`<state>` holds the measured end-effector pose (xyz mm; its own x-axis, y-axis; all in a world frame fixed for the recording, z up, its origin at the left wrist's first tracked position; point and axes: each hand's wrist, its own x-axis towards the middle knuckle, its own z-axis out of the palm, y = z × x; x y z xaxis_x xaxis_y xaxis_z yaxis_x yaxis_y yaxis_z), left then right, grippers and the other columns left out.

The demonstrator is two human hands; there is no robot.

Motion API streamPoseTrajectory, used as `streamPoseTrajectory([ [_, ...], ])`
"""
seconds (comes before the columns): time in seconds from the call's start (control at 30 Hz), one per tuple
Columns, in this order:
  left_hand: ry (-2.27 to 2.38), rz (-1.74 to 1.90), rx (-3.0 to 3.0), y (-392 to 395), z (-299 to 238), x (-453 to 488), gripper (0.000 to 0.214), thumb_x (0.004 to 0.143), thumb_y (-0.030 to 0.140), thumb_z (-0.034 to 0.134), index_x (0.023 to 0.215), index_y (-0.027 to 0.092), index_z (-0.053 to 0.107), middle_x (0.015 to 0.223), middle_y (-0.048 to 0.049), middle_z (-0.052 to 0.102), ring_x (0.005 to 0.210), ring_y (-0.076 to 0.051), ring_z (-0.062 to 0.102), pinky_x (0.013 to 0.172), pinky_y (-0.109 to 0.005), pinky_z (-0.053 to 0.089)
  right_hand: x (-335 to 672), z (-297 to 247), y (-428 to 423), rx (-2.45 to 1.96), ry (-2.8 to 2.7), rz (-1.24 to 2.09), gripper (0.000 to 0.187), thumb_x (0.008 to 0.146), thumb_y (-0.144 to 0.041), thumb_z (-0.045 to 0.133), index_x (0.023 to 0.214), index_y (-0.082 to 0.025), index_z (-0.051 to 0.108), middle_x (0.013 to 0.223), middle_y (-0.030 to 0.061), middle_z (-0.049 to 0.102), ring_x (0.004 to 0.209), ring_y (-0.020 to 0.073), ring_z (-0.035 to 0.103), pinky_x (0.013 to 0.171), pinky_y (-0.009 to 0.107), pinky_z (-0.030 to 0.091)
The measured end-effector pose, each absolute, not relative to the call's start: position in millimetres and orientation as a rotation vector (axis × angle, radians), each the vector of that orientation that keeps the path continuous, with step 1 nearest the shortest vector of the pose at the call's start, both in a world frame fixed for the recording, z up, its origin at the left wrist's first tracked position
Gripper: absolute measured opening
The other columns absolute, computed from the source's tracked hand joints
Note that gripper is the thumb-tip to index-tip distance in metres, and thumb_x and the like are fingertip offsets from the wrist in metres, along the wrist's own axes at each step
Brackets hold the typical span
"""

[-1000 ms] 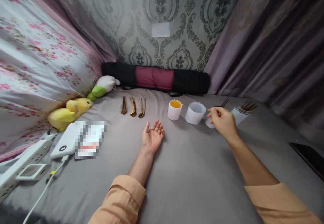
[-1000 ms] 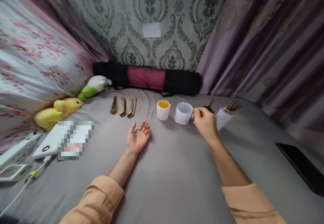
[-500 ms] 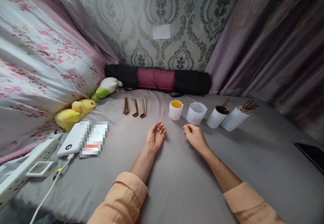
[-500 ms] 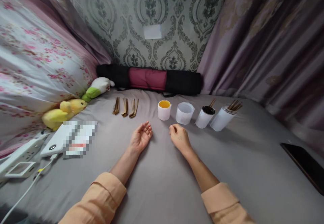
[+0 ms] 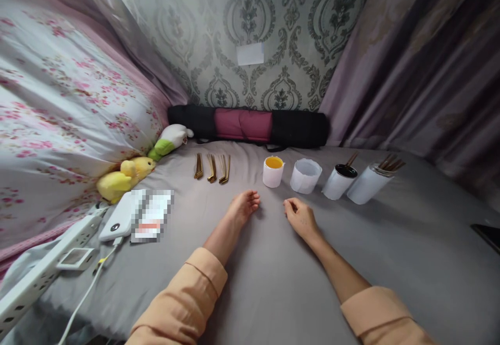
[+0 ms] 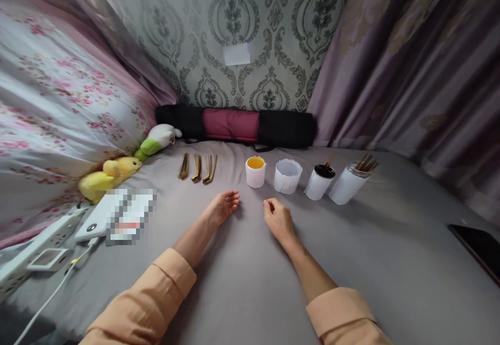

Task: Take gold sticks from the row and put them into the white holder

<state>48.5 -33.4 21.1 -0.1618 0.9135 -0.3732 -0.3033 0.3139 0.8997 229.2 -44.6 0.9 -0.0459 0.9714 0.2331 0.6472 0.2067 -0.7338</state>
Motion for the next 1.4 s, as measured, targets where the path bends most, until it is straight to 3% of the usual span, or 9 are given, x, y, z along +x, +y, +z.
streamPoseTrajectory([
  [0.13,1.634,1.144,1.041,-22.8,25.5,38.8,0.014,0.074,0.023,0.044,0.077,0.014,0.054,0.066,-0.0037,0.056,0.054,-0.011,0.052,0.050,-0.022,0.039,229.8,-1.9,-44.8,-1.525,-1.767,0.563,0.029,0.078,-0.039,0.038,0.076,-0.019,0.060,0.064,0.0037,0.063,0.058,0.0156,0.056,0.057,0.024,0.038],
  [0.27,1.930,1.017,1.491,-17.2,30.0,21.5,0.019,0.077,0.029,0.041,0.078,0.017,0.055,0.079,-0.0059,0.058,0.081,-0.017,0.052,0.068,-0.027,0.039,229.8,-2.2,-44.6,-1.529,-1.768,0.572,0.030,0.077,-0.038,0.038,0.076,-0.018,0.060,0.062,0.0032,0.062,0.055,0.0141,0.055,0.055,0.023,0.037],
  [0.37,2.082,0.845,1.778,-15.5,32.1,10.1,0.021,0.079,0.027,0.037,0.082,0.016,0.055,0.090,-0.0099,0.056,0.089,-0.021,0.050,0.074,-0.031,0.036,230.0,-2.8,-44.0,-1.517,-1.764,0.576,0.030,0.078,-0.039,0.038,0.075,-0.019,0.060,0.062,0.0030,0.063,0.055,0.0138,0.054,0.054,0.022,0.036],
  [0.77,2.293,0.216,2.358,0.7,37.4,-20.6,0.025,0.078,0.012,0.032,0.088,0.010,0.056,0.091,-0.0161,0.053,0.091,-0.025,0.049,0.076,-0.035,0.036,230.4,-3.7,-44.4,-1.523,-1.756,0.590,0.031,0.078,-0.039,0.038,0.075,-0.019,0.060,0.063,0.0027,0.062,0.056,0.0132,0.053,0.054,0.022,0.035],
  [1.4,2.366,0.260,2.230,19.8,38.9,-58.4,0.028,0.081,0.030,0.033,0.088,0.018,0.058,0.093,-0.0088,0.056,0.084,-0.018,0.054,0.064,-0.024,0.040,231.5,-7.4,-43.6,-1.495,-1.753,0.599,0.031,0.078,-0.040,0.037,0.074,-0.019,0.059,0.057,0.0015,0.059,0.052,0.0126,0.051,0.053,0.022,0.035],
])
